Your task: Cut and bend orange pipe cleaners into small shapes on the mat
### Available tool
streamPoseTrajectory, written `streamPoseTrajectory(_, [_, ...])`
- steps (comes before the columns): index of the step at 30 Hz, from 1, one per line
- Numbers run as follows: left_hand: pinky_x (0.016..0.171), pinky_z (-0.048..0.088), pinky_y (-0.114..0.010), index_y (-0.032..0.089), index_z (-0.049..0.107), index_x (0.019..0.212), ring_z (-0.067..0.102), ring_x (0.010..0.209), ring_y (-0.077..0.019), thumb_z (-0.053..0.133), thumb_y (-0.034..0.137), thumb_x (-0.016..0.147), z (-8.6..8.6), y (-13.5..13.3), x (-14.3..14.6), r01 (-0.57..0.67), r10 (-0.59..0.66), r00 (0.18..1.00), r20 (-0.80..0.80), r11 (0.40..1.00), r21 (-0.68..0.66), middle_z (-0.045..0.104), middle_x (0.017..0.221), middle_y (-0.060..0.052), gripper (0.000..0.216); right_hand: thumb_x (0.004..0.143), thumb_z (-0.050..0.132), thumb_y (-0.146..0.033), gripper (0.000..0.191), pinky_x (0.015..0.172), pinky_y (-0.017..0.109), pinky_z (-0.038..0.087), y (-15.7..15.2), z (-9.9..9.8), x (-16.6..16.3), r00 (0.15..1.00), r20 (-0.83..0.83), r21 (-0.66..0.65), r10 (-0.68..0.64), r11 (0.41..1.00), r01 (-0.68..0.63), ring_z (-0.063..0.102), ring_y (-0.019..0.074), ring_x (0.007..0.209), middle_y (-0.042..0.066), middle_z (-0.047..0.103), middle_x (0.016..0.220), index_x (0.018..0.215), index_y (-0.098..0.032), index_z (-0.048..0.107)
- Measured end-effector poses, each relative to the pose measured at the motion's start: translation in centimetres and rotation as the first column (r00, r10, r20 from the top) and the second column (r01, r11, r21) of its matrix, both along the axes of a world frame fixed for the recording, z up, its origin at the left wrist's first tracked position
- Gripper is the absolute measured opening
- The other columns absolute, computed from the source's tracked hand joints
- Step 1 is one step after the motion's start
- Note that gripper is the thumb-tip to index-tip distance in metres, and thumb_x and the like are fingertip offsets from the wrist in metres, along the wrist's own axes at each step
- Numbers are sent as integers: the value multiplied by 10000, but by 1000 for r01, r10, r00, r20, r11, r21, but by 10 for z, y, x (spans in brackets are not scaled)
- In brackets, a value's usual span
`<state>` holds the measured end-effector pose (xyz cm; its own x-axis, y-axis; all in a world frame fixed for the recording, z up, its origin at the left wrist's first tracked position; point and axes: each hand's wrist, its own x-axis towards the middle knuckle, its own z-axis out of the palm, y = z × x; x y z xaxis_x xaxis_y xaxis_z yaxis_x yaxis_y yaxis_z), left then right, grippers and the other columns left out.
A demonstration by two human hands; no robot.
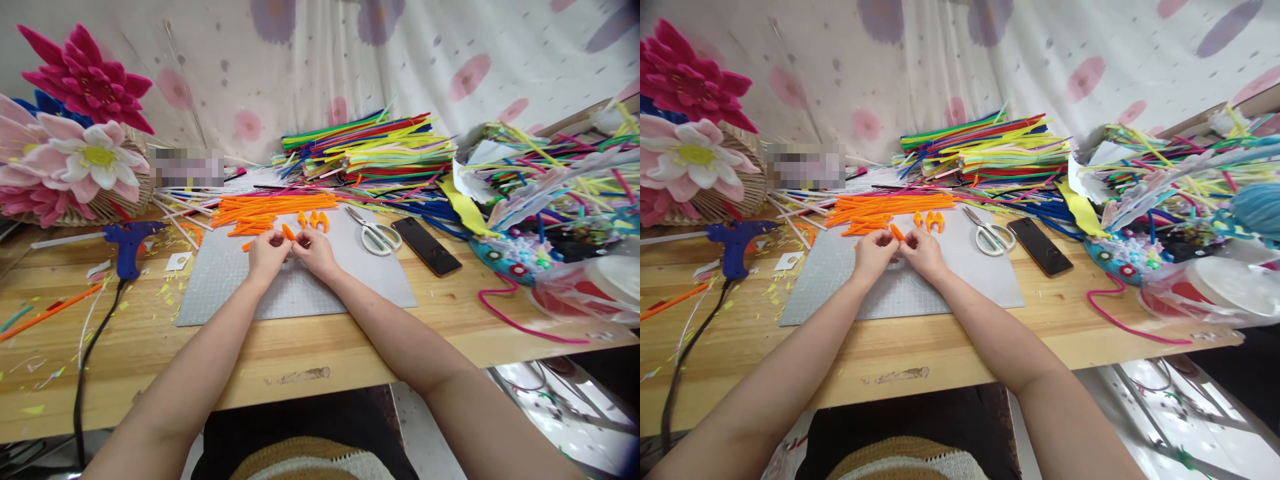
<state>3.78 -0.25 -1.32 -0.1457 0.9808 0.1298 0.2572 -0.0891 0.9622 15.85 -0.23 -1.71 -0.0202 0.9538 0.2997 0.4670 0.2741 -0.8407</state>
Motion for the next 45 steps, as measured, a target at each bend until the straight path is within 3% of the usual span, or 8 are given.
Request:
streamPoseTrajectory(7, [426, 453, -215, 165, 581, 659, 484, 477, -87, 584, 222, 602, 3, -1, 6, 8, 0, 993, 114, 998, -66, 539, 589, 33, 81, 683, 519, -224, 95, 628, 264, 381, 2, -1, -1, 1000, 1, -12, -5, 1000, 5, 461, 113, 618, 6, 518, 659, 613, -177, 476])
streamPoseTrajectory(14, [440, 462, -222, 147, 623, 751, 554, 547, -111, 669, 336, 589, 1, 3, 1, 56, -32, 980, 198, 992, -112, 604, 681, 1, 253, 717, 513, -282, 147, 611, 245, 388, 6, -4, 1, 996, -60, -93, 65, 993, -70, 480, 102, 600, -4, 541, 636, 630, -163, 513])
streamPoseTrajectory(22, [569, 464, -245, 157, 671, 738, 587, 610, -135, 618, 283, 658, -3, 8, -4, 27, -22, 995, -98, 998, 53, 664, 694, -22, 158, 693, 558, -256, 128, 624, 250, 400, 5, -3, 2, 997, -51, -28, -58, 998, 57, 490, 104, 604, -2, 550, 640, 611, -168, 515])
streamPoseTrajectory(26, [692, 467, -268, 157, 681, 749, 612, 691, -149, 592, 222, 674, 5, 2, -2, -24, 46, 971, -233, 995, 98, 683, 742, -30, 133, 697, 562, -256, 128, 631, 250, 407, 5, -3, 2, 999, -37, -21, -24, 1000, 23, 504, 105, 610, 7, 568, 656, 616, -162, 533])
streamPoseTrajectory(32, [654, 469, -250, 155, 674, 757, 606, 677, -144, 551, 207, 677, 5, 1, -2, -12, 27, 977, -212, 997, 72, 670, 725, -18, 156, 719, 523, -256, 131, 622, 240, 416, 6, -3, 1, 991, -84, -108, 103, 988, -112, 524, 106, 612, 4, 585, 641, 643, -158, 564])
streamPoseTrajectory(45, [646, 459, -248, 167, 678, 754, 599, 668, -146, 540, 215, 661, 7, -2, 2, -28, 45, 960, -275, 998, 64, 667, 712, -12, 173, 687, 533, -230, 102, 608, 237, 408, 6, -2, 1, 999, -22, -137, 28, 990, -31, 523, 113, 616, 10, 601, 640, 634, -157, 580])
